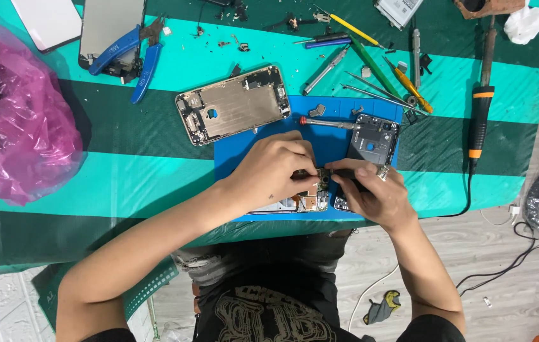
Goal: Disassembling and inspecting internal components of a mobile phone using precision tools
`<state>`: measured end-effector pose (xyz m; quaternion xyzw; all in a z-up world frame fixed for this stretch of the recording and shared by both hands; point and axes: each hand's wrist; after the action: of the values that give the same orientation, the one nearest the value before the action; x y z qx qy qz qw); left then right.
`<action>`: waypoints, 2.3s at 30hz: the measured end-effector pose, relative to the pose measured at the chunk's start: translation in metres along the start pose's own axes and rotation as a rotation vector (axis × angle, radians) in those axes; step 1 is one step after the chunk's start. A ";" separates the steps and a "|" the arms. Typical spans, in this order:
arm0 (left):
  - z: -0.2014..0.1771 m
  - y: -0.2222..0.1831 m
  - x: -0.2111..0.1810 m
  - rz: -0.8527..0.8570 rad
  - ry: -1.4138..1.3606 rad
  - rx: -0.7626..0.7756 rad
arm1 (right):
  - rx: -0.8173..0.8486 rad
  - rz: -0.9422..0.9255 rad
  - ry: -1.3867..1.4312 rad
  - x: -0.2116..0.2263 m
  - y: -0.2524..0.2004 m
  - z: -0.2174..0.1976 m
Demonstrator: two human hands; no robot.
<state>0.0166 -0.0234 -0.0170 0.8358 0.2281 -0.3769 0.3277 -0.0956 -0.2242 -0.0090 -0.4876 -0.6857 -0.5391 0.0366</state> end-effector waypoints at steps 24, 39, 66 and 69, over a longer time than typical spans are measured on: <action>-0.089 -0.037 0.001 0.245 0.681 -0.531 | 0.094 -0.024 0.071 -0.004 -0.013 0.000; -0.280 -0.125 0.036 -0.532 0.720 -0.723 | 0.082 0.128 0.038 0.003 -0.015 0.003; -0.304 -0.078 0.180 -0.879 1.452 -0.214 | 0.114 0.104 0.097 -0.001 -0.014 0.002; -0.299 -0.077 0.164 -0.838 1.496 -0.162 | 0.097 0.073 0.116 -0.005 -0.017 0.003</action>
<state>0.2127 0.2663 -0.0236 0.6854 0.6998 0.2006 -0.0162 -0.1035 -0.2239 -0.0250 -0.4781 -0.6894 -0.5309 0.1195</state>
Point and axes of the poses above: each hand's wrist, its own y-axis towards the middle knuckle, its own z-axis out of the palm, x = y × z, and after that the axes turned 13 degrees about -x, right-handed
